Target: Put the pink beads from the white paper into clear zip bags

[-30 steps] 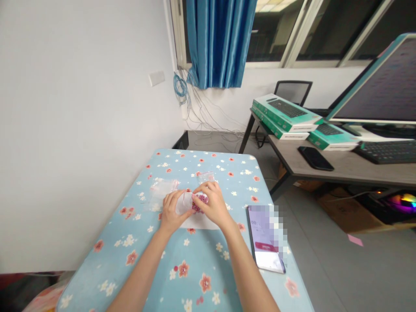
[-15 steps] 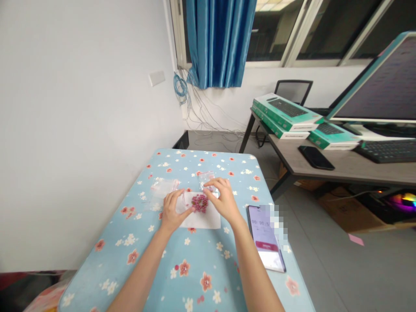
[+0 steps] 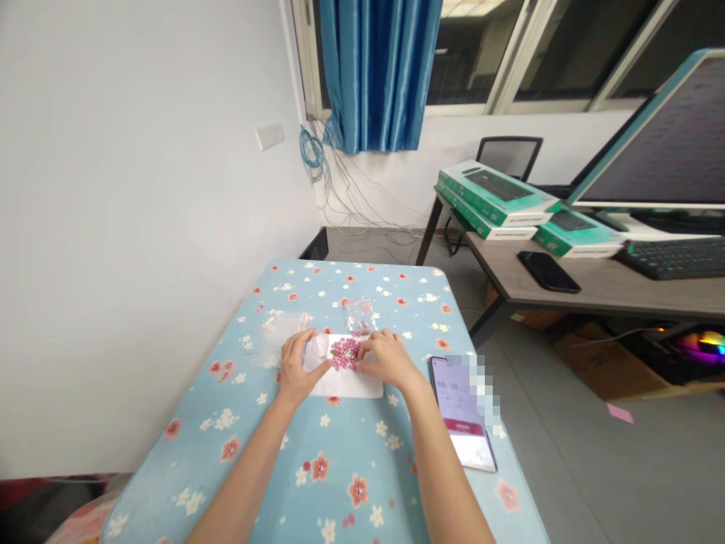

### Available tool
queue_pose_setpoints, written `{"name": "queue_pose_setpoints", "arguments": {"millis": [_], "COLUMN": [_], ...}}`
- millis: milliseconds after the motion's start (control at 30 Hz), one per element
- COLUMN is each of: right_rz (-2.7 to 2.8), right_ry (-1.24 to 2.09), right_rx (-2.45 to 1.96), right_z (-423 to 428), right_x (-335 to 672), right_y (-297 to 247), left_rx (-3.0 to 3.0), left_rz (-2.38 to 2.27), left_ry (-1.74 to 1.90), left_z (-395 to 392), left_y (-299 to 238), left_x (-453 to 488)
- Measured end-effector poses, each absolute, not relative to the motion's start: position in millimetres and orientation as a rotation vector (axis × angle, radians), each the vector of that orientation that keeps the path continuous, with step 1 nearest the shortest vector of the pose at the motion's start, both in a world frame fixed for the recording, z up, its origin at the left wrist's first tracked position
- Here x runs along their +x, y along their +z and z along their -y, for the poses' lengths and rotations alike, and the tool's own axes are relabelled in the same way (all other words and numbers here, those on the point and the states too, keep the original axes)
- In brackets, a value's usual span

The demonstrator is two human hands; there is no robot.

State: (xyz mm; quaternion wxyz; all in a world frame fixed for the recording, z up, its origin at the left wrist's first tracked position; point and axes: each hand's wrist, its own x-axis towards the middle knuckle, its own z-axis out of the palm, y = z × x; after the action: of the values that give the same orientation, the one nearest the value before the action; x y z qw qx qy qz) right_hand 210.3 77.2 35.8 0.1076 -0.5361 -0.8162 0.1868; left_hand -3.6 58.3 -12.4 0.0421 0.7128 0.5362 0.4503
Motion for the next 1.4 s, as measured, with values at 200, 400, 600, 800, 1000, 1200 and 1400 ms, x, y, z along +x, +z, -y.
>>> {"name": "queue_pose_setpoints", "arguments": {"millis": [200, 400, 600, 800, 1000, 1200, 1400], "right_rz": [2.411, 2.43, 2.483, 2.491, 2.465, 2.18, 1.991], "right_ry": [0.479, 0.489, 0.406, 0.375, 0.381, 0.477, 0.48], "right_rx": [-1.535, -1.526, -1.569, -1.582, -1.564, -1.418, -1.218], "right_z": [-76.9, -75.5, -75.0, -76.2, -74.7, -74.3, -70.5], "right_x": [204.1, 201.5, 196.5, 194.5, 195.7, 199.9, 184.4], "right_y": [33.9, 33.0, 31.0, 30.5, 34.7, 51.1, 60.4], "left_rx": [2.18, 2.191, 2.195, 2.18, 2.192, 2.245, 2.287], "left_rz": [-1.644, -1.638, -1.646, -1.645, -1.652, -1.627, -1.619], "left_ry": [1.361, 1.376, 1.376, 1.367, 1.371, 1.361, 1.348], "left_z": [-58.3, -58.0, -57.6, -57.7, -57.6, -56.5, -55.6], "left_y": [-12.7, -10.7, -9.6, -10.2, -10.0, -7.7, -6.8], "left_x": [-3.6, -2.9, -2.3, -2.5, -2.6, -1.8, -1.2]}}
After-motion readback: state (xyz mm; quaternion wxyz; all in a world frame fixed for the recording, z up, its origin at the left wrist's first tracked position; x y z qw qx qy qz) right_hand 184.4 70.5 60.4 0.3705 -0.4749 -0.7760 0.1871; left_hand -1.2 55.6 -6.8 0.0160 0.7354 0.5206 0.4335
